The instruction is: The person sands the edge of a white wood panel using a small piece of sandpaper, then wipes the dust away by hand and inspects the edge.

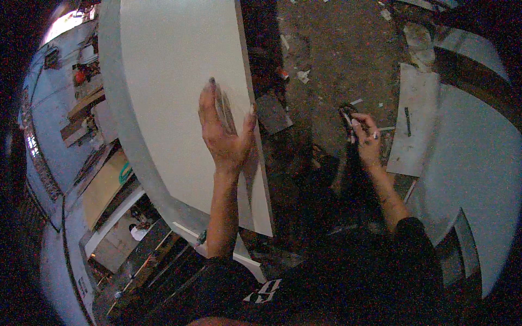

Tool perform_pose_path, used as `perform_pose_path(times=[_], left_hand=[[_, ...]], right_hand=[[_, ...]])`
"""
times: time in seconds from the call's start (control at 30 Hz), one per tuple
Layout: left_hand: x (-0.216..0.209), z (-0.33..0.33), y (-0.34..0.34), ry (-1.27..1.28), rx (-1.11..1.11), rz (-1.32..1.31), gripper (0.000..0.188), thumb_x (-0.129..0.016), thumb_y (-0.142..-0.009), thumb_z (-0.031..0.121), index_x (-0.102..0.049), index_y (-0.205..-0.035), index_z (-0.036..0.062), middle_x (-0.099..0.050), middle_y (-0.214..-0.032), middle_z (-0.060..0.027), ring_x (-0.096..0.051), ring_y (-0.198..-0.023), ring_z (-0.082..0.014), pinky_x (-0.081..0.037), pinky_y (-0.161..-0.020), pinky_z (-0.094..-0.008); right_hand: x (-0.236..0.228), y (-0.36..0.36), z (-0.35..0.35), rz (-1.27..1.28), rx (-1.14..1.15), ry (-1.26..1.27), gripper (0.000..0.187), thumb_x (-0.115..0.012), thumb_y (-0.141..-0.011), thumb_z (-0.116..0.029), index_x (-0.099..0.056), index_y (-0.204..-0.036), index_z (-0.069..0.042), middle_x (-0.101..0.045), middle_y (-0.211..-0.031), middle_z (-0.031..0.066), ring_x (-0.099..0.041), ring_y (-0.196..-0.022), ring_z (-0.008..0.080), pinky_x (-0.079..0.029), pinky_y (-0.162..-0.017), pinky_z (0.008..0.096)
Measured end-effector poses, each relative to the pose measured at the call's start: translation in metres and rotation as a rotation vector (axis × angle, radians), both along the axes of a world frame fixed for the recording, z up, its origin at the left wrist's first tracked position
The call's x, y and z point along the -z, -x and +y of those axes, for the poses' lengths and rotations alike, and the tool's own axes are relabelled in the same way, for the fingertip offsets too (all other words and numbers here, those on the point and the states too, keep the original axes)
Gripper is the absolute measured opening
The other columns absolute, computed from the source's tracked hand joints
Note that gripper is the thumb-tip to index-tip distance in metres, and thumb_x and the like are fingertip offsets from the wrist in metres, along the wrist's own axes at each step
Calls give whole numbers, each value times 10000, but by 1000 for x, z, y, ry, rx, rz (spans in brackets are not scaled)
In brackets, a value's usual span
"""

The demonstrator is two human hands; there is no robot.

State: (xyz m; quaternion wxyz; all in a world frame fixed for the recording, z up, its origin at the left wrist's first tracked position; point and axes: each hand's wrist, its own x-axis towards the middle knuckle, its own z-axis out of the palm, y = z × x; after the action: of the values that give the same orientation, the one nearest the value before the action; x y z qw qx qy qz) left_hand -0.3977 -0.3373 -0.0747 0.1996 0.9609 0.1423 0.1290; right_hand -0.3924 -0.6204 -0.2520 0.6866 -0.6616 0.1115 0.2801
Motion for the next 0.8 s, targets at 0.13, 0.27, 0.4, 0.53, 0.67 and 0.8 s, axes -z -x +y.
perform_pose_path(times=[0.13,0.27,0.4,0.53,0.67,0.8], left_hand=[[3,12,-28,29,-32,-42,761,-765,-749,266,-412,-1364,-13,-472,-1356,-198,-424,-1287,-349,-371,-1059,-431],[15,28,-62,-21,20,-85,706,-726,-783,283,-427,-1344,-24,-463,-1343,-220,-411,-1264,-391,-343,-1049,-465],[12,39,-76,-25,-18,-83,639,-688,-845,329,-457,-1337,-7,-470,-1364,-197,-436,-1281,-346,-379,-1042,-426],[16,36,-63,-114,31,3,675,-656,-860,358,-408,-1381,8,-420,-1416,-193,-370,-1330,-358,-277,-1092,-494],[13,21,-40,-170,47,152,731,-628,-867,350,-321,-1447,28,-301,-1502,-193,-237,-1407,-367,-127,-1127,-567],[-3,-8,-5,-160,127,313,753,-630,-858,302,-286,-1458,2,-234,-1536,-187,-176,-1431,-371,-100,-1130,-573]], right_hand=[[-8,1,4,127,-1,-73,155,-562,-952,-124,-605,-1078,-44,-581,-904,-3,-508,-743,53,-437,-590,218],[-6,2,2,79,56,-57,156,-560,-953,-121,-605,-1075,-34,-577,-901,-1,-505,-743,57,-437,-599,219],[-5,2,0,53,53,-23,164,-558,-956,-129,-602,-1078,-29,-573,-885,2,-499,-727,55,-433,-589,217],[-10,1,-2,105,49,-81,173,-558,-956,-132,-593,-1087,-25,-568,-872,4,-498,-688,64,-435,-583,222],[-5,2,-1,80,56,-69,182,-564,-953,-138,-589,-1093,-25,-568,-861,8,-490,-642,67,-440,-555,223],[-8,0,-2,74,72,-78,181,-565,-954,-145,-591,-1091,-30,-573,-873,16,-487,-631,62,-442,-541,219]])
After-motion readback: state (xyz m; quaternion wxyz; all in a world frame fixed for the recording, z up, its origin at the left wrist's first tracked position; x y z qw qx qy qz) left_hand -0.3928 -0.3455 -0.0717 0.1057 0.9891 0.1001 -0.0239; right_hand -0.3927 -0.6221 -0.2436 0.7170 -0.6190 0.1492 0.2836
